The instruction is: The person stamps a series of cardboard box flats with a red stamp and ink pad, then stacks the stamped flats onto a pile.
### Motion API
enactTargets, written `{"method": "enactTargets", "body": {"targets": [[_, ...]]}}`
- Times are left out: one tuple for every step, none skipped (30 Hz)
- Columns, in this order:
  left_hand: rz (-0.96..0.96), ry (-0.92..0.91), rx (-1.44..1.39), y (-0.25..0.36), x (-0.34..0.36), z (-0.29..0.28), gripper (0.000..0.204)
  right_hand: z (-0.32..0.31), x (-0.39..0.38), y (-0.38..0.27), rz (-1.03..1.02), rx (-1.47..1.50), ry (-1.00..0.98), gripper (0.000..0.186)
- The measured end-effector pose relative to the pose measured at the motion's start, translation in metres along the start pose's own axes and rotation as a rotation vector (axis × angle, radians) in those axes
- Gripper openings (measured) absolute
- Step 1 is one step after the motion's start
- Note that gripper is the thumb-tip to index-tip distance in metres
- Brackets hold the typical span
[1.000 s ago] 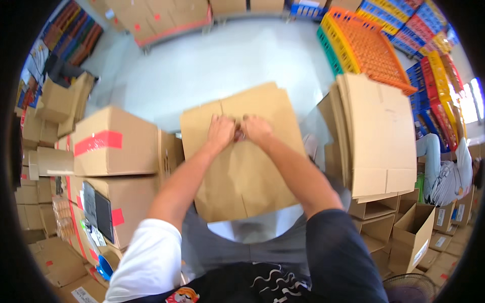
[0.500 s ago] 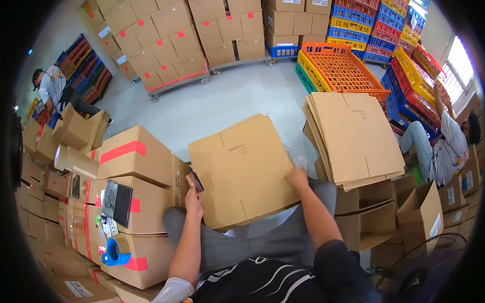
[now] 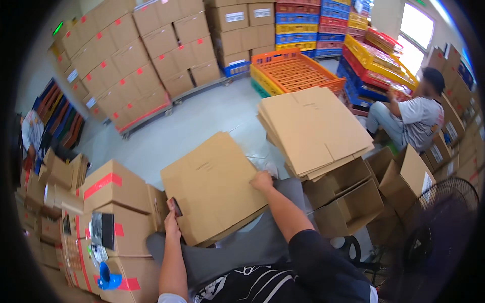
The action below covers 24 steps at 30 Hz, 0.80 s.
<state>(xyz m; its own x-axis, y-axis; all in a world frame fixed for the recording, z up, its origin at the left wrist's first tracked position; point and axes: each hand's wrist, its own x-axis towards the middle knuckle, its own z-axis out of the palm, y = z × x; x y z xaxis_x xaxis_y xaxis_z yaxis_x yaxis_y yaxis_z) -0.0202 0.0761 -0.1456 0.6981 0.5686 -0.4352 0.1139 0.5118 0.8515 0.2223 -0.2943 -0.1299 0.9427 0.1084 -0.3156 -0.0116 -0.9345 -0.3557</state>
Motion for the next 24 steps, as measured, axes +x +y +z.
{"method": "enactTargets", "body": {"targets": [[0.031,0.043,-0.001,0.006,-0.004,0.003,0.044,0.001,-0.002,-0.001,0.025,0.082,0.044,0.054],[0.015,0.042,-0.017,0.011,-0.004,0.009,0.044,-0.001,-0.002,0.000,0.048,0.162,0.087,0.055],[0.004,0.054,-0.032,0.019,-0.006,0.011,0.044,-0.002,-0.003,-0.001,0.049,0.184,0.099,0.053],[-0.018,0.063,-0.053,0.024,-0.011,0.017,0.043,-0.003,-0.003,0.003,0.055,0.196,0.112,0.052],[-0.030,0.061,-0.009,0.027,-0.016,0.024,0.044,-0.005,-0.002,0.007,0.059,0.205,0.124,0.051],[0.003,0.052,-0.034,0.030,-0.025,0.033,0.044,-0.007,-0.001,0.012,0.072,0.225,0.131,0.050],[0.032,0.043,-0.061,0.030,-0.031,0.042,0.044,-0.010,0.002,0.017,0.086,0.243,0.139,0.049],[0.059,0.034,-0.091,0.028,-0.033,0.051,0.044,-0.013,0.006,0.024,0.100,0.258,0.148,0.048],[0.003,0.097,-0.087,0.036,-0.031,0.043,0.043,-0.017,0.002,0.015,0.079,0.426,0.134,0.048],[-0.055,0.166,-0.086,0.044,-0.026,0.028,0.042,-0.022,-0.005,0.006,0.057,0.592,0.113,0.048],[-0.114,0.235,-0.088,0.051,-0.022,0.014,0.042,-0.028,-0.011,-0.003,0.036,0.756,0.088,0.048],[-0.112,0.166,-0.167,0.048,-0.016,0.014,0.042,-0.033,-0.007,0.006,0.030,0.853,0.105,0.049],[-0.119,0.084,-0.253,0.036,-0.008,0.022,0.041,-0.039,0.006,0.030,0.028,0.940,0.136,0.049],[-0.115,0.013,-0.339,0.027,0.001,0.026,0.041,-0.047,0.014,0.044,0.014,1.032,0.154,0.050],[-0.066,0.036,-0.359,0.028,0.013,0.006,0.041,-0.050,0.008,0.028,0.019,0.845,0.170,0.051],[-0.021,0.022,-0.361,0.029,0.014,-0.009,0.040,-0.055,-0.006,0.013,0.022,0.652,0.180,0.052],[0.016,-0.001,-0.364,0.031,0.015,-0.012,0.039,-0.065,-0.021,0.002,0.025,0.455,0.204,0.053],[0.048,-0.036,-0.366,0.030,0.017,-0.014,0.038,-0.068,-0.034,-0.003,0.059,0.353,0.191,0.056],[0.059,-0.044,-0.371,0.032,0.021,-0.014,0.036,-0.071,-0.044,-0.009,0.088,0.252,0.190,0.059],[0.066,-0.072,-0.379,0.035,0.020,-0.021,0.037,-0.071,-0.049,-0.015,0.113,0.154,0.189,0.062],[0.062,-0.115,-0.395,0.034,0.017,-0.011,0.038,-0.076,-0.047,-0.008,0.087,0.256,0.185,0.065],[0.048,-0.155,-0.407,0.032,0.011,0.001,0.039,-0.075,-0.041,0.006,0.067,0.355,0.173,0.068],[0.066,-0.107,-0.403,0.031,0.004,0.011,0.041,-0.075,-0.034,0.018,0.048,0.456,0.159,0.072],[0.043,-0.141,-0.448,0.037,0.003,0.011,0.041,-0.075,-0.027,0.024,0.020,0.681,0.159,0.071]]}}
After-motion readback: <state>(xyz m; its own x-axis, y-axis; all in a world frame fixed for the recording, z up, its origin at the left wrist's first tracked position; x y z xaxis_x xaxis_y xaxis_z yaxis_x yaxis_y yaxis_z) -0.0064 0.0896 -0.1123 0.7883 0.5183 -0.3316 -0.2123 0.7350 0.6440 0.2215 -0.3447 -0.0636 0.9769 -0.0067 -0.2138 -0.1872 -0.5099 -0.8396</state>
